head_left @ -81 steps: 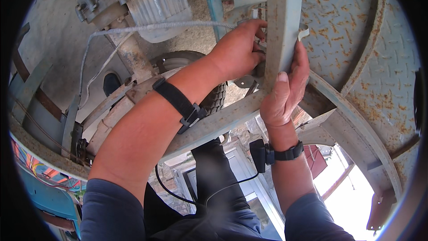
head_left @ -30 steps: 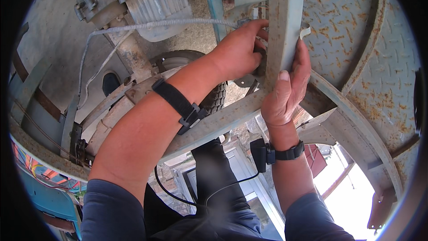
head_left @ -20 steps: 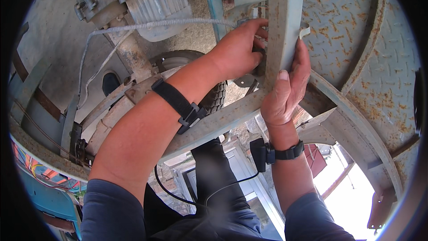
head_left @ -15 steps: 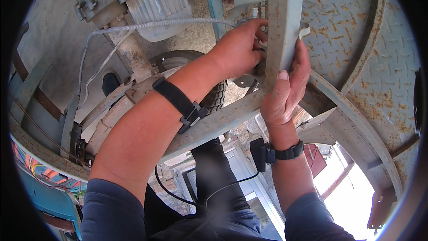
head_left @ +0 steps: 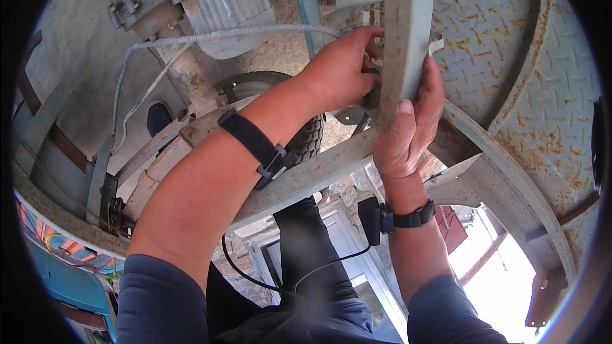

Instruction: The person removes a bolt from the underside of a three-wheeled vehicle using a wrench, applies grease to the bolt with a small stick, and reinstalls the bolt into the same location. The person repeats the greasing and reinstallation process.

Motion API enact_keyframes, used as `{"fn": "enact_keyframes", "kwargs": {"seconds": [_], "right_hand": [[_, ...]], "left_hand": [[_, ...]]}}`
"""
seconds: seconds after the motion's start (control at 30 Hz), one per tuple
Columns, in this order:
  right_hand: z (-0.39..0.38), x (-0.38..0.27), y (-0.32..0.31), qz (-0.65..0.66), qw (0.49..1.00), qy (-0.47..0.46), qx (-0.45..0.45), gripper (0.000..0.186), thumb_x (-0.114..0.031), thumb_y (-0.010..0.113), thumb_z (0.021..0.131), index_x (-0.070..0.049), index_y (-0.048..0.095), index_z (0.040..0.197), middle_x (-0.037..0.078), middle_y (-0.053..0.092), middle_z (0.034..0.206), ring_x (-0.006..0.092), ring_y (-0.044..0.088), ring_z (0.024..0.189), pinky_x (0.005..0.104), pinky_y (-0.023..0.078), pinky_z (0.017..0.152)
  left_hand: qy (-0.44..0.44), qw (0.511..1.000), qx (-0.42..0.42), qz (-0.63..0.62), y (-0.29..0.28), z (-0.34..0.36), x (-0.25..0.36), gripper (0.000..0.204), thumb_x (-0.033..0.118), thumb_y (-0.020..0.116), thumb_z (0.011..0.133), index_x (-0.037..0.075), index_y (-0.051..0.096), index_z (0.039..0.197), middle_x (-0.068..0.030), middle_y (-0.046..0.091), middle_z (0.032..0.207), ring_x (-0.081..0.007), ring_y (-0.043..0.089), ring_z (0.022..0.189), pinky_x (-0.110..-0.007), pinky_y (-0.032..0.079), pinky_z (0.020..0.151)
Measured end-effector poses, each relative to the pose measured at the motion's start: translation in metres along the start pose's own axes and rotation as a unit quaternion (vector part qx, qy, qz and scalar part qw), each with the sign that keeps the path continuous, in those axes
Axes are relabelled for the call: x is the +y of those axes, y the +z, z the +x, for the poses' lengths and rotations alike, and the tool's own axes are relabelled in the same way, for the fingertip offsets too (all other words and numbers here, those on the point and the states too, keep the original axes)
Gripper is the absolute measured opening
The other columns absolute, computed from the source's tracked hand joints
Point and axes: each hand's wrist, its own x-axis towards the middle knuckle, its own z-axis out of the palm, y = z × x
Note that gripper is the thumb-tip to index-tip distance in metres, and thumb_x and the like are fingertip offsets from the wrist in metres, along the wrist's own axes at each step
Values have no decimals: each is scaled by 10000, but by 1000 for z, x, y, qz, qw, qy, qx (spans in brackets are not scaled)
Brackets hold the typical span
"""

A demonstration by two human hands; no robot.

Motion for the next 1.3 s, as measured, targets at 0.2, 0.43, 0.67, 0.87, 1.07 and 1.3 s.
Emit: {"fn": "enact_keyframes", "kwargs": {"seconds": [0.2,0.43,0.67,0.87,1.07,1.3], "right_hand": [[0,-2,0,-8,1000,1,-2,653,-277,445,1005,79,310,1535,279,437,1497,375,481,1364,437,370,1147],[1,0,-1,-11,1000,-4,-1,648,-271,445,1004,81,314,1533,282,440,1494,381,483,1363,438,372,1146],[1,0,0,-7,1000,-8,1,647,-268,452,1004,87,317,1528,285,443,1489,380,485,1360,439,371,1147],[0,-3,-1,-13,1000,2,-8,650,-258,451,1004,88,303,1534,283,425,1500,373,474,1368,434,361,1154],[1,-3,-1,-6,1000,-2,-8,652,-257,450,1004,90,297,1535,283,423,1498,370,474,1366,434,357,1156],[1,-1,0,-2,1000,-3,-6,658,-267,456,1004,90,299,1534,284,429,1497,369,477,1364,434,362,1152]], "left_hand": [[4,999,-1,-41,0,-1,-1,631,57,758,802,-4,493,1371,-137,662,1238,-240,668,1032,-366,565,863],[-14,1000,1,-2,0,-1,4,727,-28,691,792,-16,427,1469,-140,665,1190,-257,680,978,-364,569,885],[11,999,15,-52,6,0,-9,603,51,755,807,-7,507,1354,-135,688,1181,-225,678,1003,-359,562,891],[-16,1000,-4,0,1,2,-2,738,19,722,790,-30,420,1462,-132,672,1157,-252,674,1016,-354,562,906],[10,1000,17,-20,2,-1,-7,664,66,765,812,12,476,1408,-129,683,1216,-233,675,1010,-352,564,885],[-5,999,2,-48,5,3,-9,655,45,748,820,15,473,1413,-128,678,1231,-227,681,1004,-356,574,864]]}}
